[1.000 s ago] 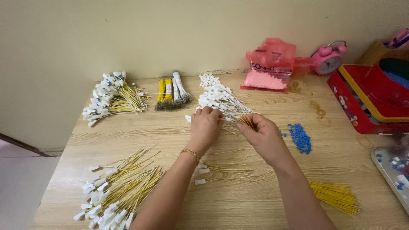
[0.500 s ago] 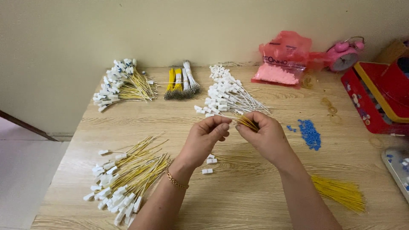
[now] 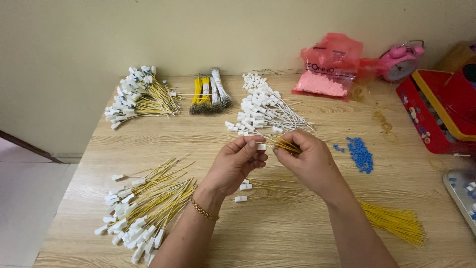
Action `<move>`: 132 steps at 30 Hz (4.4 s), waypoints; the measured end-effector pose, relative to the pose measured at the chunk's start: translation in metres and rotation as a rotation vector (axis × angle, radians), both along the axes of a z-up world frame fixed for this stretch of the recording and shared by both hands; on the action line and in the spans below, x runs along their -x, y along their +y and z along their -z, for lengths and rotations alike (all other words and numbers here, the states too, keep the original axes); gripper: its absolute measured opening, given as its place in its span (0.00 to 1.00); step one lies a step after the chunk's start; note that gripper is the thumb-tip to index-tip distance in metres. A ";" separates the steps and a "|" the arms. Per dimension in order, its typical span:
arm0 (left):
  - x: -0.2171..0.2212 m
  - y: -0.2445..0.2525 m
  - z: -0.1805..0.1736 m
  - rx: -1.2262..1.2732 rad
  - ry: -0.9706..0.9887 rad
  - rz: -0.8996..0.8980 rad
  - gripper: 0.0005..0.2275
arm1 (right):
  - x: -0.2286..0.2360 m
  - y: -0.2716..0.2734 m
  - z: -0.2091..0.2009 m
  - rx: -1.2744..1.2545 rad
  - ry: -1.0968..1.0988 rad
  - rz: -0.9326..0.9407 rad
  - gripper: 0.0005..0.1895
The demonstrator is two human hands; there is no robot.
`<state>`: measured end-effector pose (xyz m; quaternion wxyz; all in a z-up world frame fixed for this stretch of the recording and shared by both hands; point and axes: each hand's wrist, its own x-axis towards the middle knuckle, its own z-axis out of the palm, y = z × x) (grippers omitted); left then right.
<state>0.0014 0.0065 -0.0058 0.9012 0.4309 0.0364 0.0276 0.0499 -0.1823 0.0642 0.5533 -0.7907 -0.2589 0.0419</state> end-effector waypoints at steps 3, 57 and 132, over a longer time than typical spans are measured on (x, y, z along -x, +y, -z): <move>0.000 -0.002 0.001 -0.033 0.004 -0.006 0.12 | 0.002 -0.001 -0.006 0.047 -0.030 0.003 0.03; -0.131 -0.028 0.046 -1.983 -0.160 -0.217 0.07 | -0.040 -0.032 0.014 -0.109 0.134 0.095 0.06; 0.009 -0.006 -0.007 -0.576 0.046 -0.169 0.08 | -0.003 0.007 0.021 0.043 0.129 -0.082 0.05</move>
